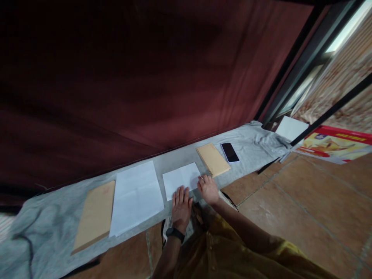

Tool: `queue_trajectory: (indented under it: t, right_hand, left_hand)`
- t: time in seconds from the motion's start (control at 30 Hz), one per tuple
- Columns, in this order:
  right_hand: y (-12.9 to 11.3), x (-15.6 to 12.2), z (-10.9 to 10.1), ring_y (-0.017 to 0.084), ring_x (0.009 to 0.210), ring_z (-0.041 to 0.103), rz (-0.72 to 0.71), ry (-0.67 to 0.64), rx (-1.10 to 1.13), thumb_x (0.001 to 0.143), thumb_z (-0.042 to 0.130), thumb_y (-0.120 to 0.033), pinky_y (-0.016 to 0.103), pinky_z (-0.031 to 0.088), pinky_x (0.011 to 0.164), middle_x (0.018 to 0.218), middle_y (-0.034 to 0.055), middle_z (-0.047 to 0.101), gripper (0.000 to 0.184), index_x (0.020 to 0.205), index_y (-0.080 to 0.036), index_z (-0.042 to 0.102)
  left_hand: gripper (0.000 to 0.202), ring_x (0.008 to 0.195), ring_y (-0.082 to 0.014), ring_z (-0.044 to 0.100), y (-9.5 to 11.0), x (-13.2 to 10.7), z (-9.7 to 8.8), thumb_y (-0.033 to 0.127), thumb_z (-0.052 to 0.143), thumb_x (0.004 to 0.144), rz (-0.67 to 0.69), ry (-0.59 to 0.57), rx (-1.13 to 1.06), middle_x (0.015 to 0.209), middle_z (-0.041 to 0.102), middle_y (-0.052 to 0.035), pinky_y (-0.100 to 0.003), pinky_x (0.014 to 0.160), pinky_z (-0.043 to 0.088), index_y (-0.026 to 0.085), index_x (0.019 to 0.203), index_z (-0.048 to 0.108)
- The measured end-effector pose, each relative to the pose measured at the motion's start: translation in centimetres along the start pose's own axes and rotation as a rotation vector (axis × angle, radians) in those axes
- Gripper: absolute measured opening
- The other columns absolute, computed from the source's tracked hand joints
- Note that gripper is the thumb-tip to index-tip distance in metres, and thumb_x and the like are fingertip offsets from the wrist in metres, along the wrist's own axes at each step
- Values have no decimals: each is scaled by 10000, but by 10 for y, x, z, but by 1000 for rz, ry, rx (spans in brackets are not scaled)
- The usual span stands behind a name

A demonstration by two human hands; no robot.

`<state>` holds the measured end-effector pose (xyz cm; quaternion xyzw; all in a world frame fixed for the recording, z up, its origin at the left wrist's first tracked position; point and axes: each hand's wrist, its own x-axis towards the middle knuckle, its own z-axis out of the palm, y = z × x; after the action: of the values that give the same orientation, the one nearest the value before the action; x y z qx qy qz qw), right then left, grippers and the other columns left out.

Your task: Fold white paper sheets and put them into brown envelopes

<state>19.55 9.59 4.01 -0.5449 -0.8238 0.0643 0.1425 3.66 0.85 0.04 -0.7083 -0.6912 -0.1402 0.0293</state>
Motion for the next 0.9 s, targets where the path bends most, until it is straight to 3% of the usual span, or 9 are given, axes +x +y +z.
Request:
queue_trajectory:
  t: [0.1, 0.27, 0.57, 0.8, 0.9]
  right_hand:
    - [-20, -9, 10, 285, 1299, 489, -94, 79, 84, 1042, 426, -335, 457, 424, 1058, 1447, 145, 538, 419, 1413, -175, 536]
    - [-40, -24, 36, 241, 1422, 412, -333, 15, 176, 1046, 428, -358, 467, 332, 1184, 1532, 88, 492, 491, 1511, -199, 443]
    - [-18, -32, 36, 250, 1437, 410, -444, 24, 156, 1014, 501, -362, 474, 350, 1185, 1559, 122, 452, 555, 1539, -206, 409]
    - [-13, -34, 39, 270, 1445, 395, -428, -21, 165, 1021, 478, -360, 500, 307, 1199, 1569, 127, 435, 529, 1508, -156, 450]
    - [-10, -35, 36, 287, 1450, 382, -414, -54, 141, 1022, 475, -365, 547, 277, 1197, 1576, 110, 427, 514, 1504, -185, 457]
  left_hand:
    - [520, 1512, -281, 301, -2, -1, 3, 285, 385, 983, 10, -48, 20, 1590, 406, -126, -565, 1221, 302, 192, 1489, 463]
    - [595, 1516, -265, 294, -6, -2, 3, 192, 415, 925, 56, -110, 37, 1591, 404, -130, -516, 1240, 288, 166, 1519, 420]
    - [590, 1503, -243, 325, -9, -9, 5, 220, 379, 948, 63, -121, 69, 1575, 442, -98, -538, 1238, 271, 216, 1538, 381]
    - [522, 1504, -223, 323, -20, -18, 2, 300, 345, 1009, 43, -100, 24, 1603, 401, -87, -497, 1237, 294, 214, 1520, 401]
    - [522, 1499, -218, 333, -26, -22, -1, 338, 350, 1016, 4, -88, -7, 1596, 412, -95, -462, 1224, 330, 203, 1518, 398]
